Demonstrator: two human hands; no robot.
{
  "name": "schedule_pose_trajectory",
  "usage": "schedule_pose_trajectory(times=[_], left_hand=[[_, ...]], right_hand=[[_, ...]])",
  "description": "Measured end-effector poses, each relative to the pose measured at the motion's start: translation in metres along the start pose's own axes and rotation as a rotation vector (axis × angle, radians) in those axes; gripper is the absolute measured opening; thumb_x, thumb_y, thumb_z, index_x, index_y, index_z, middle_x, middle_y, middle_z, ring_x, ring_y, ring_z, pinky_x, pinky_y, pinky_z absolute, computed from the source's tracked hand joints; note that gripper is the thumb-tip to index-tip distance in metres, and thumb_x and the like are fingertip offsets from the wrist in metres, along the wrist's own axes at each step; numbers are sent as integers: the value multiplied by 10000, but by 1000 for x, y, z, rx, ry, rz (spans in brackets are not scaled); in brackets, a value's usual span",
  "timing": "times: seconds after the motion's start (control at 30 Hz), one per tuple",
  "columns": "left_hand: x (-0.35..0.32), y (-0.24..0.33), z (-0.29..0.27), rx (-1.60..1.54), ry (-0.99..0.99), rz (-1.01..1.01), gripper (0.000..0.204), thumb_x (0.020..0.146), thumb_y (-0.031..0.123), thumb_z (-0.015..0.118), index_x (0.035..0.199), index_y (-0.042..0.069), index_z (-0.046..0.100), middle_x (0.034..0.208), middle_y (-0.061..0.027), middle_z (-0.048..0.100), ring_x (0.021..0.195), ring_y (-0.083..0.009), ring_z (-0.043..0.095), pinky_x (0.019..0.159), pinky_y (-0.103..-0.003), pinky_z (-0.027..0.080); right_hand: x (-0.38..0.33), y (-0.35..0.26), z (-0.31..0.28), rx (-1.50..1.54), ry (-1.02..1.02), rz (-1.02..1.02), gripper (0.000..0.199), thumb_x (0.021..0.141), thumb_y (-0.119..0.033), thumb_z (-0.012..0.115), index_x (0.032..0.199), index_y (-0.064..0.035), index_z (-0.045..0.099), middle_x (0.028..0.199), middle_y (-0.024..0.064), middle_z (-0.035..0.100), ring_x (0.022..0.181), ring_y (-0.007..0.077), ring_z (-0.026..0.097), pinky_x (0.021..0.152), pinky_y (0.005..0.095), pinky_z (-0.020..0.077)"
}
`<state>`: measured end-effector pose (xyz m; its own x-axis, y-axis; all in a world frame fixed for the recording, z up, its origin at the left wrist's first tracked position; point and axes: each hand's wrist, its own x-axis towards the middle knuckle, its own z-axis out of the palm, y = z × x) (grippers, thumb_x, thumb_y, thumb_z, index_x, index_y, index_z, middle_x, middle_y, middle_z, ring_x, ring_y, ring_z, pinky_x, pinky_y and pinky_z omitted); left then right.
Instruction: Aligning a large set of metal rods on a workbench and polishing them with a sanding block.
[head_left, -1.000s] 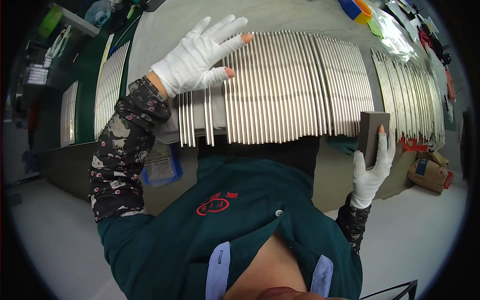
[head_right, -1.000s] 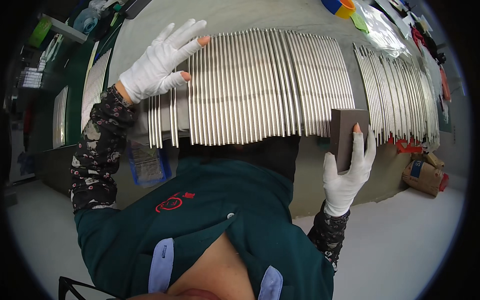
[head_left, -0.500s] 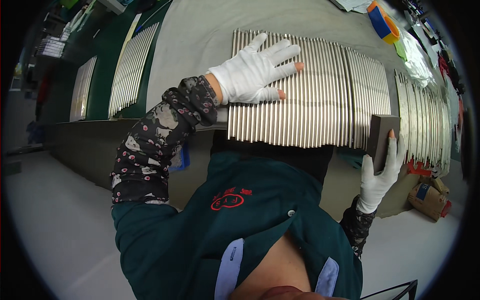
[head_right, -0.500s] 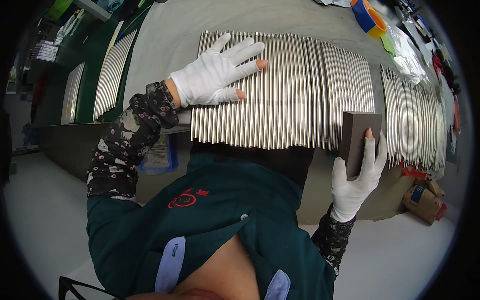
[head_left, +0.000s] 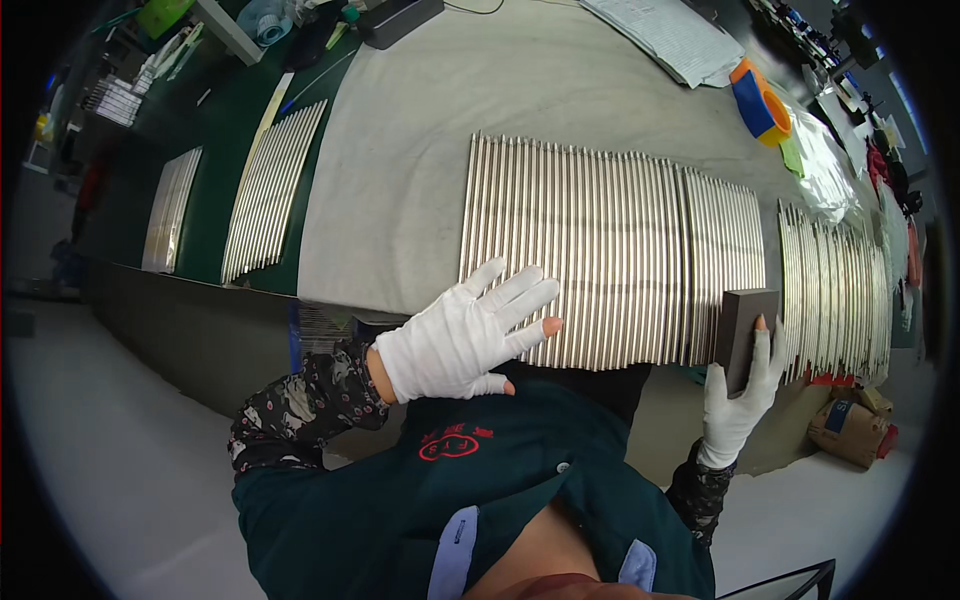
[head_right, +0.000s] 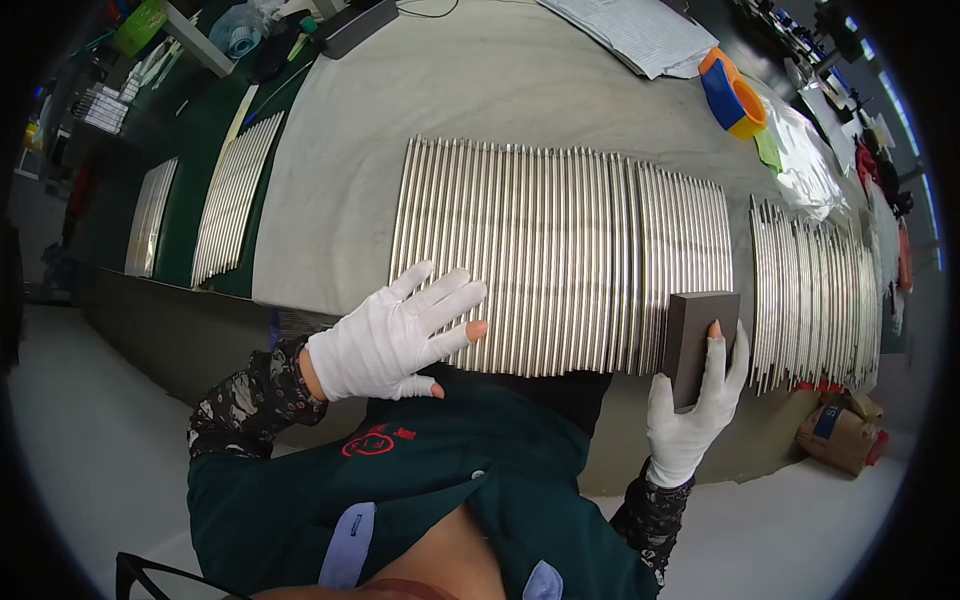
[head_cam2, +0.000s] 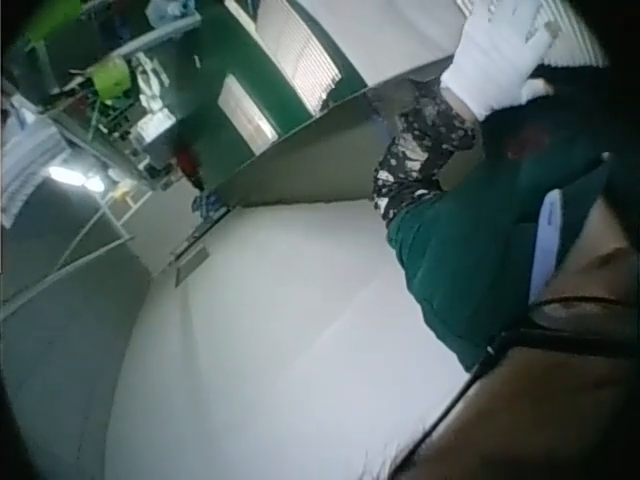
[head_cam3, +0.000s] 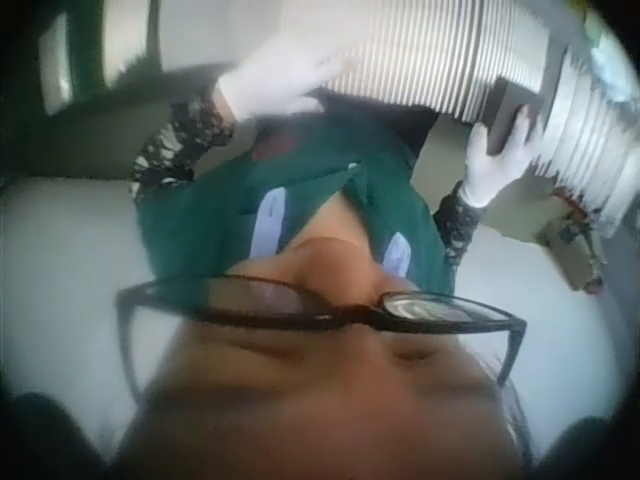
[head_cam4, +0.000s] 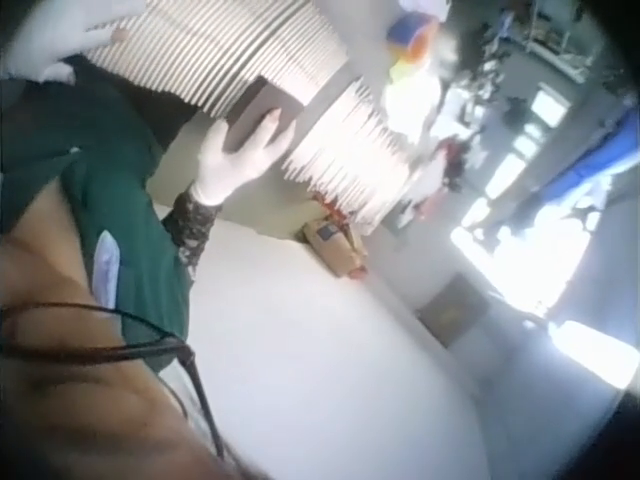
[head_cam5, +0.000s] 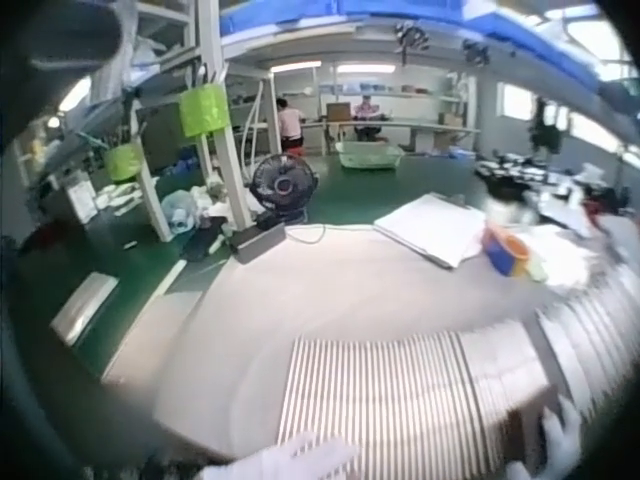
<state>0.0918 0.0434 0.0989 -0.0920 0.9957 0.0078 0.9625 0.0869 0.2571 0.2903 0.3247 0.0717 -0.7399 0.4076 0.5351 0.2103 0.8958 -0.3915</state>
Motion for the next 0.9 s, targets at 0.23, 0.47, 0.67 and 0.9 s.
schedule_pose_trajectory(times=[0.23,0.47,0.67,0.9], left_hand=[[0,-10,15,11,69,27,837,654,423,761,1333,94,401,1432,-198,368,1327,-340,376,1069,-531,309],[26,10,5,-102,9,30,732,728,478,718,1337,140,492,1437,-147,380,1336,-300,359,1081,-529,285],[9,3,4,-56,2,-12,725,704,476,739,1312,158,504,1414,-119,400,1321,-281,367,1057,-515,309],[-14,-5,-1,-51,-22,-77,776,667,466,759,1322,171,467,1436,-119,383,1319,-284,373,1065,-543,303]], right_hand=[[19,-7,9,22,-20,-41,758,645,-47,596,1385,-100,443,1381,254,399,1187,406,510,963,436,459],[25,-9,14,55,-31,-38,749,653,-60,608,1382,-116,450,1384,243,399,1199,401,500,973,447,448],[27,-7,12,31,-48,-17,745,663,-62,612,1387,-118,449,1389,242,398,1205,404,495,980,450,440],[30,-3,16,24,-52,-29,739,674,-66,604,1395,-114,447,1394,242,397,1212,403,492,983,446,440]])
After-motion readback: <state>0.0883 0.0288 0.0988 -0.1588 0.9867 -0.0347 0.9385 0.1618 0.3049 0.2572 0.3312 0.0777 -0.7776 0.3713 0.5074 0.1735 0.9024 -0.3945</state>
